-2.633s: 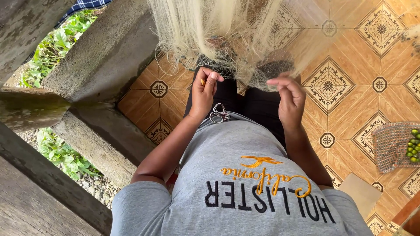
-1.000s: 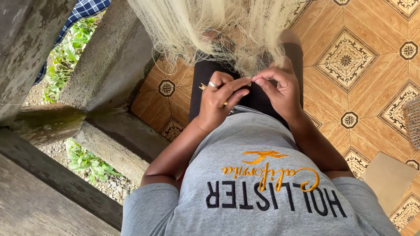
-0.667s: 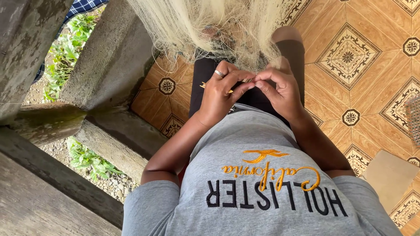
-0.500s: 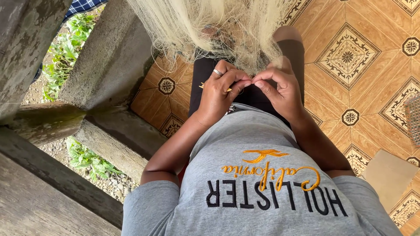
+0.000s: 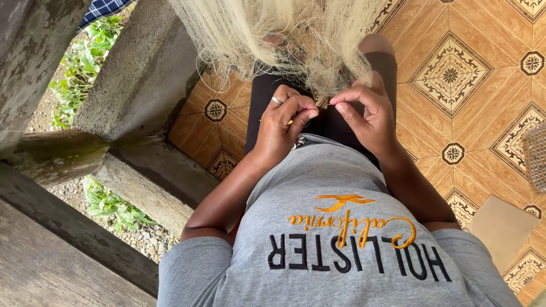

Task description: A person is sitting and using scissors and a netting needle to repair or assemble a fine-mesh fishing net.

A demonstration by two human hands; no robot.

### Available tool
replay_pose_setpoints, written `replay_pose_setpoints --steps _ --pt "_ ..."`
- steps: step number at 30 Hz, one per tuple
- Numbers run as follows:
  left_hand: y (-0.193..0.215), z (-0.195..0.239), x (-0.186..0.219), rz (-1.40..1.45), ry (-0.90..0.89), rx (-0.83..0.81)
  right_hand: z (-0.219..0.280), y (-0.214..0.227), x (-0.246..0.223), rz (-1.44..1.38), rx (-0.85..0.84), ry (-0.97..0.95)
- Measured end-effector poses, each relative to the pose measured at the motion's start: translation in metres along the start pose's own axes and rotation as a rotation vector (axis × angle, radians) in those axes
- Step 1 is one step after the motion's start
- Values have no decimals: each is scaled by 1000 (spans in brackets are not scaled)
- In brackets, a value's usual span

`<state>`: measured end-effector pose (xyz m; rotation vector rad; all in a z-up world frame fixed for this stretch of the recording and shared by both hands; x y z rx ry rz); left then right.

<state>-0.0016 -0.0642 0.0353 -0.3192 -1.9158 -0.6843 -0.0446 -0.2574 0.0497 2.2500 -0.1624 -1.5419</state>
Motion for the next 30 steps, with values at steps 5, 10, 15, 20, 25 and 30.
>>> replay_pose_setpoints --steps 5,10,15,20,25,30 --pt "-3 1 7 -44 -12 -9 10 -4 17 12 29 67" --pt "-10 4 7 -85 -54 11 0 -4 -5 78 -40 147" --pt "-8 7 16 -130 -77 14 0 -7 -2 240 -52 165" --pt "-3 9 28 -121 -111 24 -10 -3 -12 278 -61 180" --pt "9 2 34 -100 -135 24 -22 2 -10 325 -12 200" --pt "21 -7 38 -65 -127 48 -24 6 12 186 -62 217"
Point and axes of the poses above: each hand's wrist, its own z-axis away from the middle knuckle, its own y-axis out of the back of the hand, x = y × z, the point moved 3 cm from there along -z, towards the middle knuckle, and after that the axes turned 14 degrees about -x, right-handed, at the moved point
